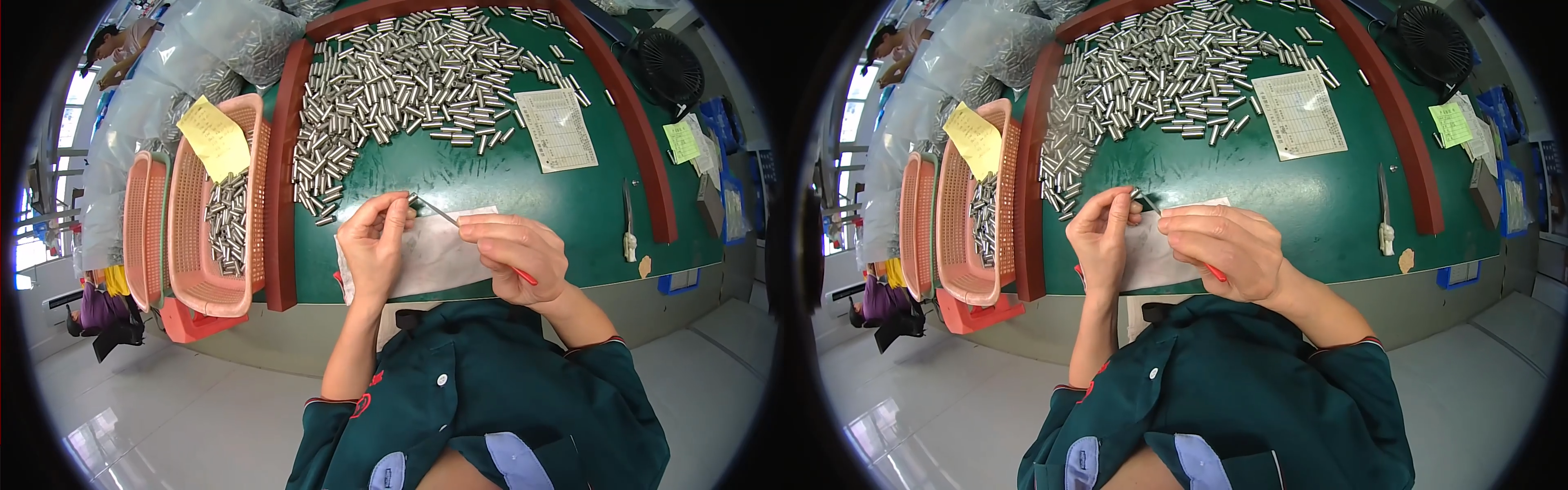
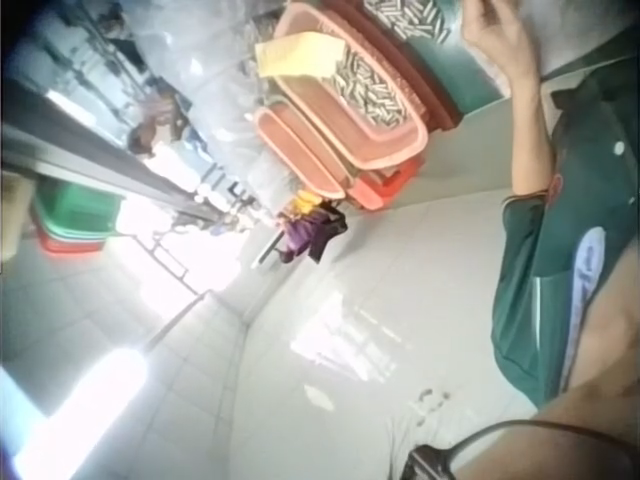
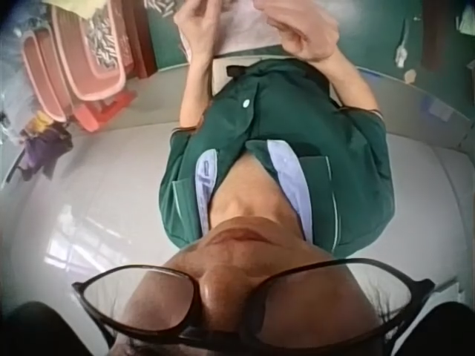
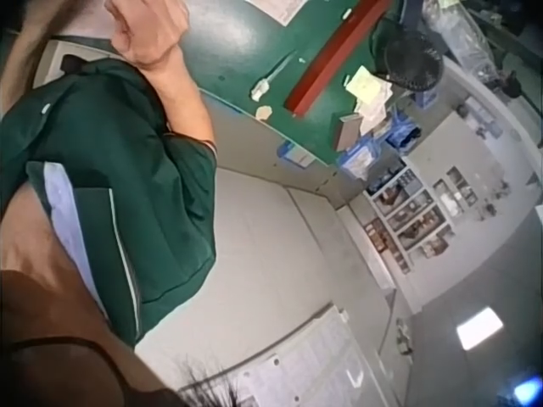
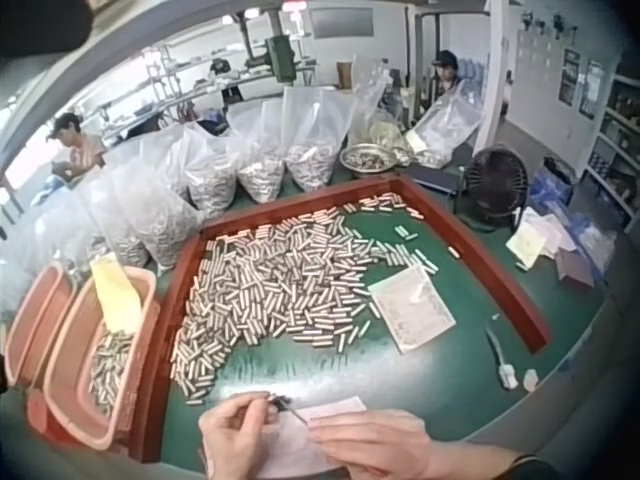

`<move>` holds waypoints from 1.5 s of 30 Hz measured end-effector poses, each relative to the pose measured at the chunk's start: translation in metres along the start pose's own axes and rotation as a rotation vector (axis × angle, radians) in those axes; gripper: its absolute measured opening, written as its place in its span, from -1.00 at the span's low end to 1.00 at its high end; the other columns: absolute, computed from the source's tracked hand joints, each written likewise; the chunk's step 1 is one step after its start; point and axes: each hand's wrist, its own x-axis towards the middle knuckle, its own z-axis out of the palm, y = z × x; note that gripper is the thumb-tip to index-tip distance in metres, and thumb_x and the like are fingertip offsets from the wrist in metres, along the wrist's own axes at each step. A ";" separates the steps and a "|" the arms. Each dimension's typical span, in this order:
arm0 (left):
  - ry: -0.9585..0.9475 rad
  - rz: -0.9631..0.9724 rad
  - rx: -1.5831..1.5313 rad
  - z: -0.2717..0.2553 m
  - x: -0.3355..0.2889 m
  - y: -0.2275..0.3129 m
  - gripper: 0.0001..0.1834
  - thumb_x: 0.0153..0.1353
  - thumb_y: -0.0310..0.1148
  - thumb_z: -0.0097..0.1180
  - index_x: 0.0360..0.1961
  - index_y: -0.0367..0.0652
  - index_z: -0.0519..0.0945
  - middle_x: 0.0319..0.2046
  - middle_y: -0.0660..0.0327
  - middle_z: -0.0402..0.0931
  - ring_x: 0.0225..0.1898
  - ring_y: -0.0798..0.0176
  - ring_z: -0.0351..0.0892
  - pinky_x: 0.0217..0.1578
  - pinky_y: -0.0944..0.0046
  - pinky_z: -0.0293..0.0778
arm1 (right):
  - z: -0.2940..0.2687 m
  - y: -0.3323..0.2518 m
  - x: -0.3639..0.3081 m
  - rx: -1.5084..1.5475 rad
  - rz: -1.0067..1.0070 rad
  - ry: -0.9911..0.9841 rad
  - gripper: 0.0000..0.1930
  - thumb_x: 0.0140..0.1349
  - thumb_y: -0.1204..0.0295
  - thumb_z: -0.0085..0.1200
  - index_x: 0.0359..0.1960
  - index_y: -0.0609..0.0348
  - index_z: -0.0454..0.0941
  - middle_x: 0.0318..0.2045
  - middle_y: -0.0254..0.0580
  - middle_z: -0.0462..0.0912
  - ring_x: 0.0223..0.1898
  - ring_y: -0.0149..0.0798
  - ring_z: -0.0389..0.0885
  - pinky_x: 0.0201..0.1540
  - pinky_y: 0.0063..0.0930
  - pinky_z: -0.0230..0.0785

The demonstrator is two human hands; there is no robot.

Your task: Inspecting and cleaning the interior of small cylindrical metal tubes using a thin needle probe.

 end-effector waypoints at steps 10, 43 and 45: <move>-0.008 0.024 0.035 -0.001 0.000 -0.003 -0.89 0.09 -0.56 0.10 -0.34 -0.39 0.56 -0.48 0.22 0.53 -0.51 0.46 0.48 -0.46 0.51 0.42 | 0.006 0.002 -0.002 0.008 -0.003 0.033 -0.70 -0.11 0.63 0.16 -0.28 0.24 0.43 -0.38 -0.12 0.59 -0.35 -0.16 0.62 -0.38 -0.47 0.50; 0.059 0.036 0.038 0.000 0.000 -0.001 -0.88 0.04 -0.62 0.12 -0.35 -0.41 0.55 -0.47 0.14 0.54 -0.46 0.41 0.52 -0.40 0.48 0.47 | 0.005 -0.003 -0.001 -0.046 -0.015 -0.008 -0.80 -0.02 0.60 0.13 -0.32 0.24 0.43 -0.33 -0.08 0.61 -0.35 -0.14 0.63 -0.42 -0.50 0.50; 0.039 -0.056 -0.067 -0.002 0.002 0.000 -0.88 0.06 -0.62 0.09 -0.33 -0.42 0.53 -0.47 0.12 0.55 -0.47 0.39 0.54 -0.39 0.47 0.48 | 0.005 0.000 -0.002 -0.049 0.000 0.015 -0.81 -0.01 0.60 0.12 -0.32 0.25 0.43 -0.34 -0.07 0.61 -0.36 -0.14 0.63 -0.42 -0.50 0.49</move>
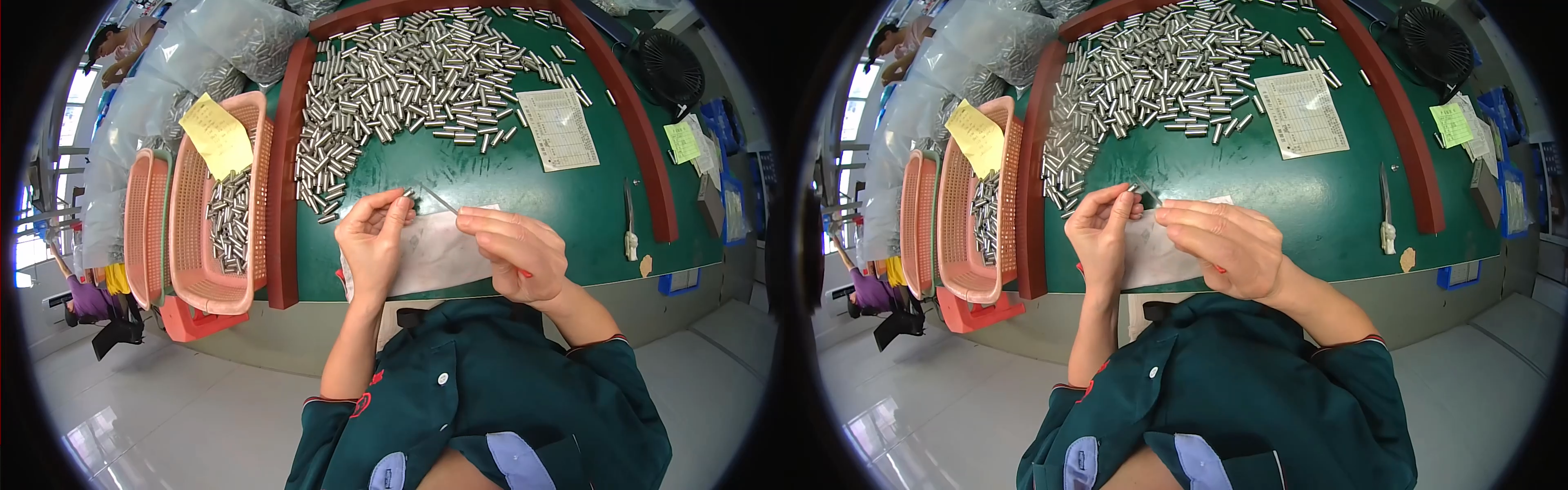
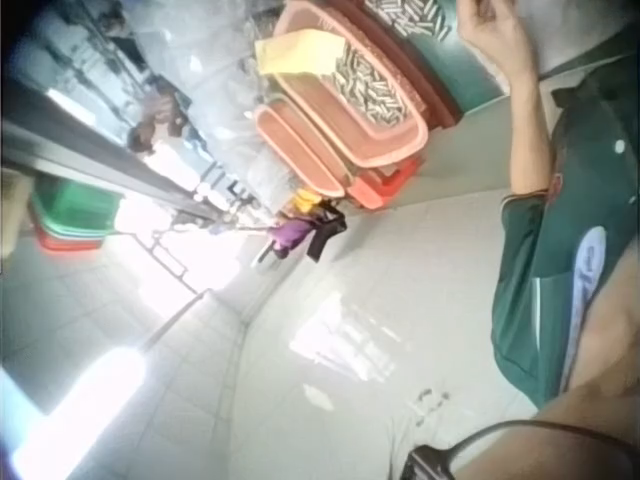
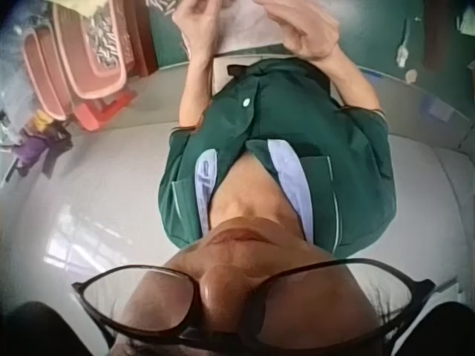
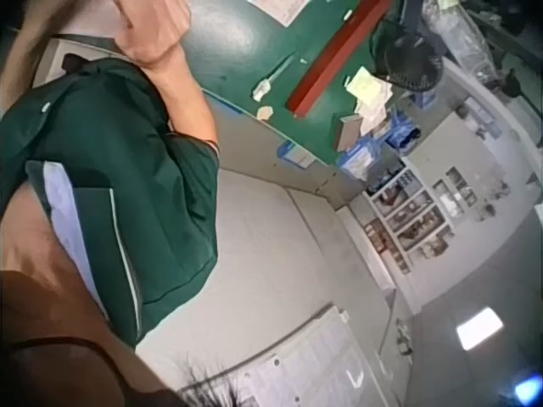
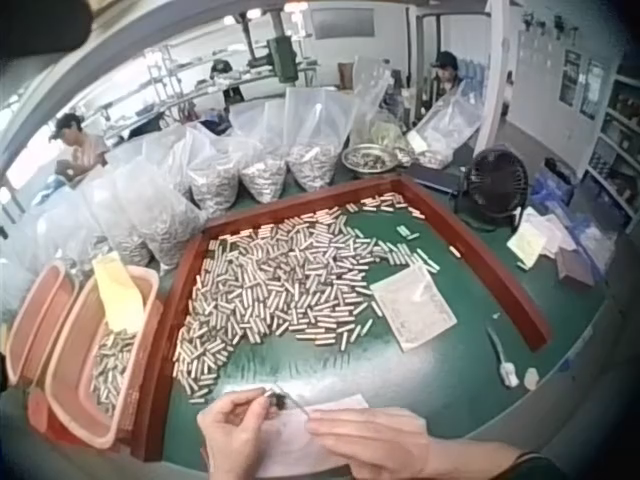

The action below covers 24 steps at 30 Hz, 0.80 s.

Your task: Inspecting and cleaning the interior of small cylindrical metal tubes using a thin needle probe.

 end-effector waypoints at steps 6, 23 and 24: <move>-0.021 -0.019 -0.017 0.000 0.000 0.000 -0.88 0.07 -0.61 0.09 -0.33 -0.42 0.52 -0.46 0.11 0.55 -0.45 0.38 0.54 -0.37 0.46 0.49 | 0.003 0.002 -0.001 0.027 0.032 0.040 -0.83 0.02 0.62 0.08 -0.32 0.26 0.43 -0.39 -0.06 0.62 -0.37 -0.15 0.63 -0.43 -0.51 0.48; -0.072 0.110 0.075 0.001 -0.003 -0.004 -0.89 0.04 -0.63 0.11 -0.35 -0.39 0.55 -0.49 0.18 0.54 -0.46 0.41 0.52 -0.38 0.49 0.46 | 0.004 0.000 -0.003 0.058 0.028 -0.032 -0.77 -0.01 0.61 0.14 -0.30 0.24 0.42 -0.39 -0.01 0.61 -0.38 -0.10 0.63 -0.42 -0.42 0.51; -0.078 0.145 0.108 0.001 -0.003 -0.004 -0.89 0.04 -0.63 0.11 -0.35 -0.39 0.55 -0.49 0.18 0.54 -0.46 0.42 0.53 -0.39 0.49 0.46 | 0.006 0.001 -0.005 0.051 0.021 -0.005 -0.77 -0.08 0.60 0.17 -0.34 0.26 0.44 -0.40 -0.04 0.61 -0.39 -0.13 0.63 -0.42 -0.46 0.50</move>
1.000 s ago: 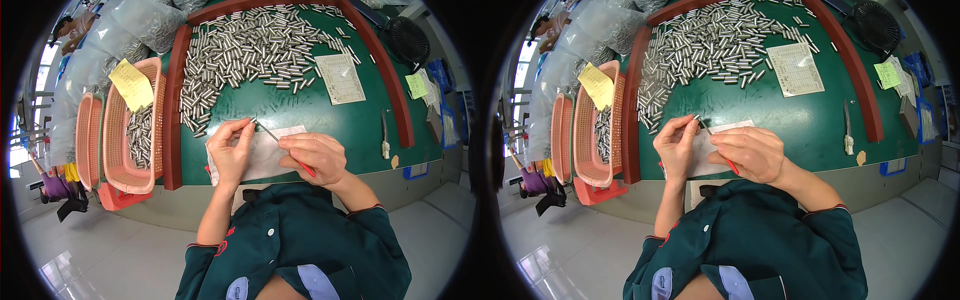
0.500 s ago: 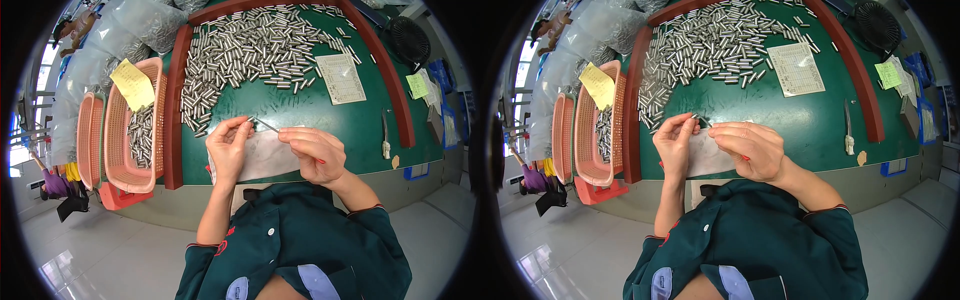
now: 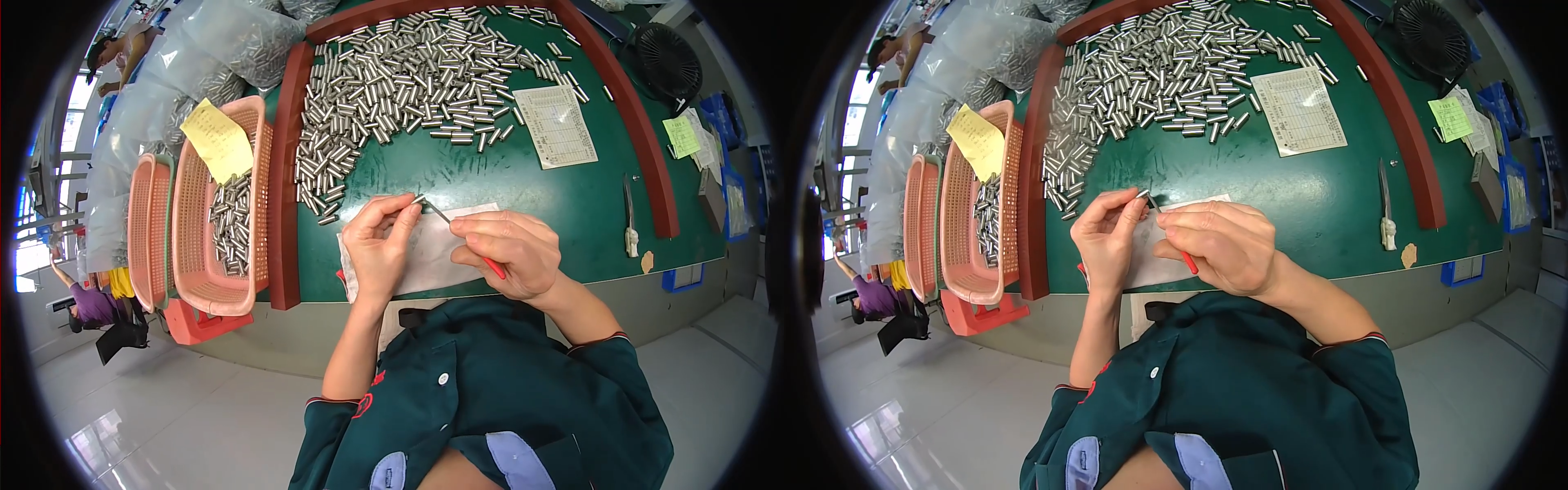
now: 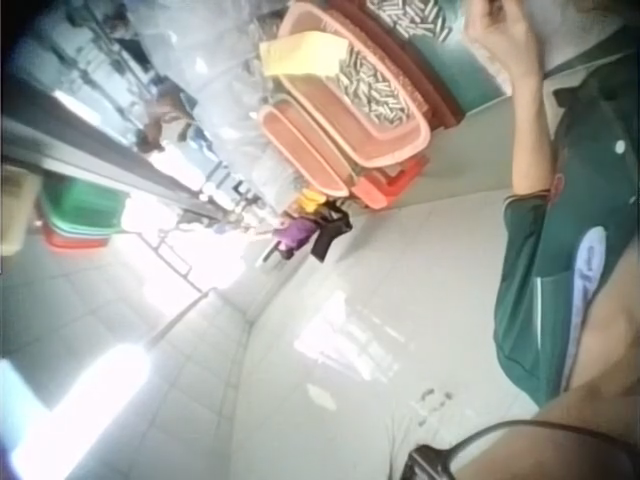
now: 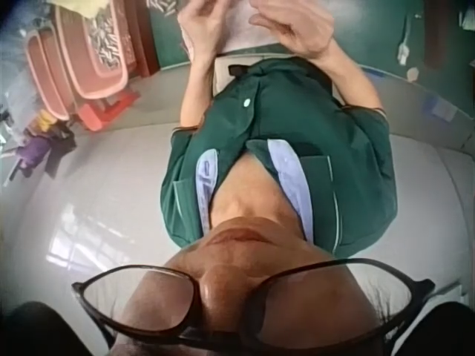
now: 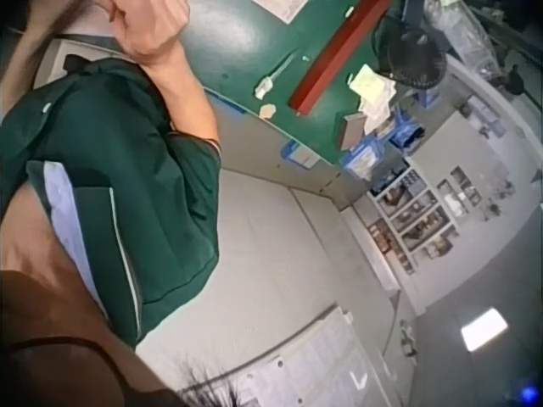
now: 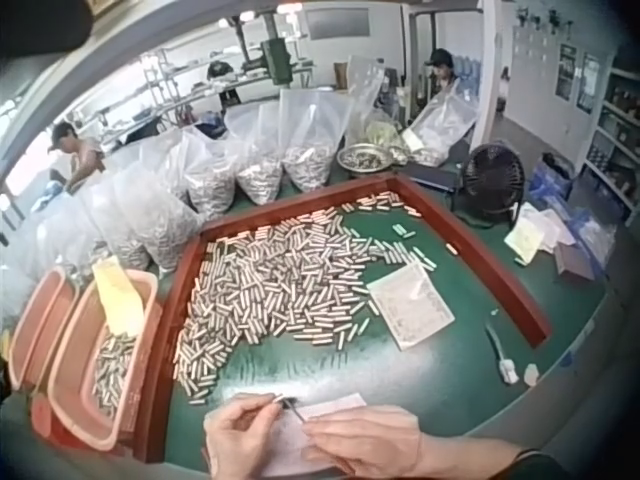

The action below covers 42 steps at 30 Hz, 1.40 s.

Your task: Inspecting and cleaning the interior of small cylindrical metal tubes using a thin needle probe.

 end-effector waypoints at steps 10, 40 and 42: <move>0.139 -0.022 0.048 0.001 -0.002 0.001 -0.89 0.01 -0.60 0.16 -0.39 -0.40 0.55 -0.47 0.18 0.52 -0.45 0.43 0.51 -0.41 0.50 0.45 | 0.001 0.001 -0.001 -0.037 -0.041 -0.004 -0.76 -0.14 0.59 0.21 -0.39 0.32 0.45 -0.38 -0.02 0.60 -0.39 -0.14 0.62 -0.40 -0.48 0.51; 0.002 -0.215 -0.502 -0.011 0.007 -0.003 -0.87 0.07 -0.61 0.08 -0.30 -0.35 0.51 -0.45 0.15 0.53 -0.46 0.39 0.51 -0.36 0.46 0.43 | -0.007 0.000 0.004 0.044 -0.027 0.031 -0.83 0.13 0.63 -0.04 -0.23 0.23 0.33 -0.38 -0.01 0.59 -0.39 -0.06 0.63 -0.41 -0.38 0.52; 0.013 -0.204 -0.472 -0.010 0.007 -0.002 -0.86 0.06 -0.62 0.09 -0.31 -0.35 0.51 -0.44 0.15 0.53 -0.45 0.38 0.51 -0.35 0.46 0.44 | -0.006 -0.001 0.004 0.043 -0.029 0.025 -0.81 0.10 0.63 0.01 -0.24 0.23 0.35 -0.38 -0.02 0.59 -0.39 -0.07 0.63 -0.41 -0.39 0.52</move>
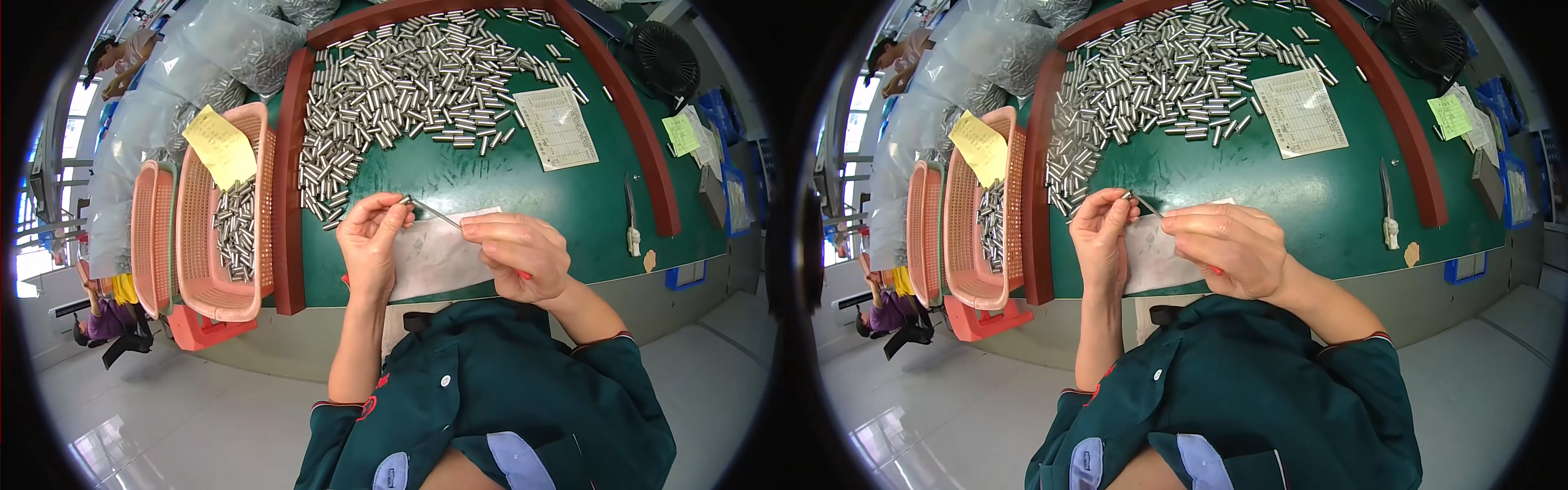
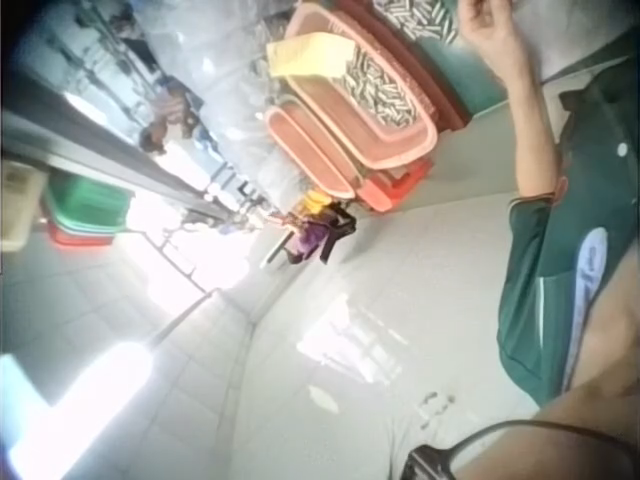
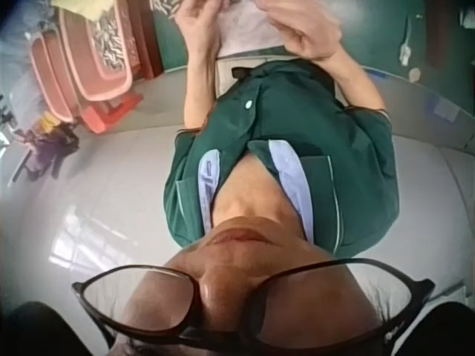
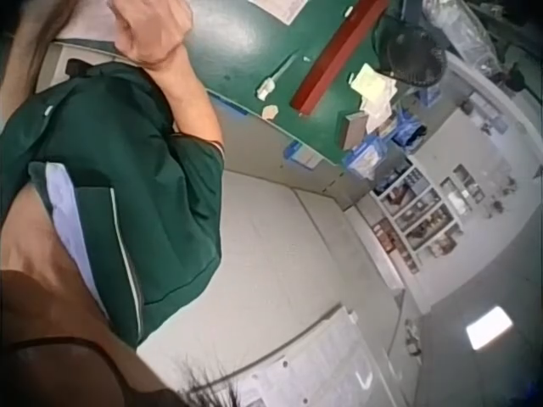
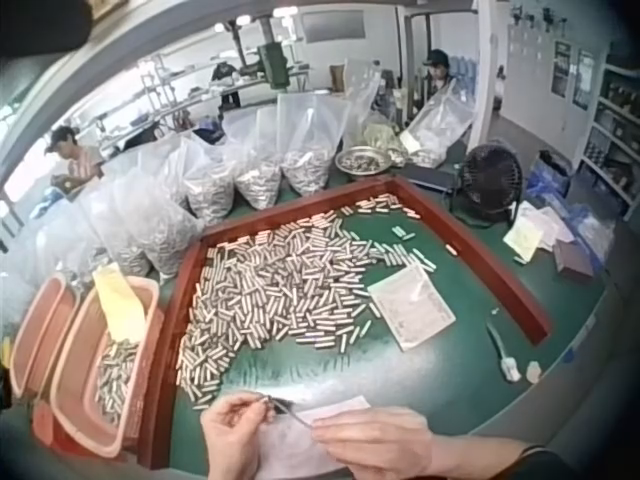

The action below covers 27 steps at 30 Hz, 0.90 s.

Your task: Inspecting and cleaning the interior of small cylindrical metal tubes using a thin needle probe.

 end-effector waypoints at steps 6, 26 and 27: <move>-0.001 0.035 0.119 0.001 -0.002 0.001 -0.86 0.07 -0.62 0.08 -0.30 -0.36 0.52 -0.42 0.14 0.53 -0.43 0.37 0.51 -0.33 0.45 0.43 | 0.000 -0.002 0.000 -0.006 -0.020 -0.022 -0.72 -0.05 0.62 0.16 -0.27 0.23 0.40 -0.36 -0.06 0.60 -0.38 -0.11 0.63 -0.41 -0.42 0.51; 0.033 0.006 0.090 0.002 -0.001 0.002 -0.89 0.15 -0.53 0.03 -0.31 -0.34 0.52 -0.49 0.14 0.50 -0.49 0.36 0.46 -0.42 0.41 0.40 | -0.011 -0.006 0.001 0.056 -0.062 -0.012 -0.64 -0.13 0.51 0.28 -0.33 0.19 0.34 -0.31 -0.11 0.58 -0.34 -0.11 0.63 -0.43 -0.46 0.52; 0.032 0.006 0.091 0.001 0.000 0.002 -0.89 0.15 -0.53 0.03 -0.31 -0.34 0.52 -0.49 0.14 0.50 -0.49 0.36 0.46 -0.42 0.41 0.40 | -0.011 -0.005 0.001 0.055 -0.062 -0.011 -0.64 -0.13 0.51 0.28 -0.33 0.19 0.34 -0.31 -0.11 0.58 -0.34 -0.11 0.63 -0.43 -0.46 0.52</move>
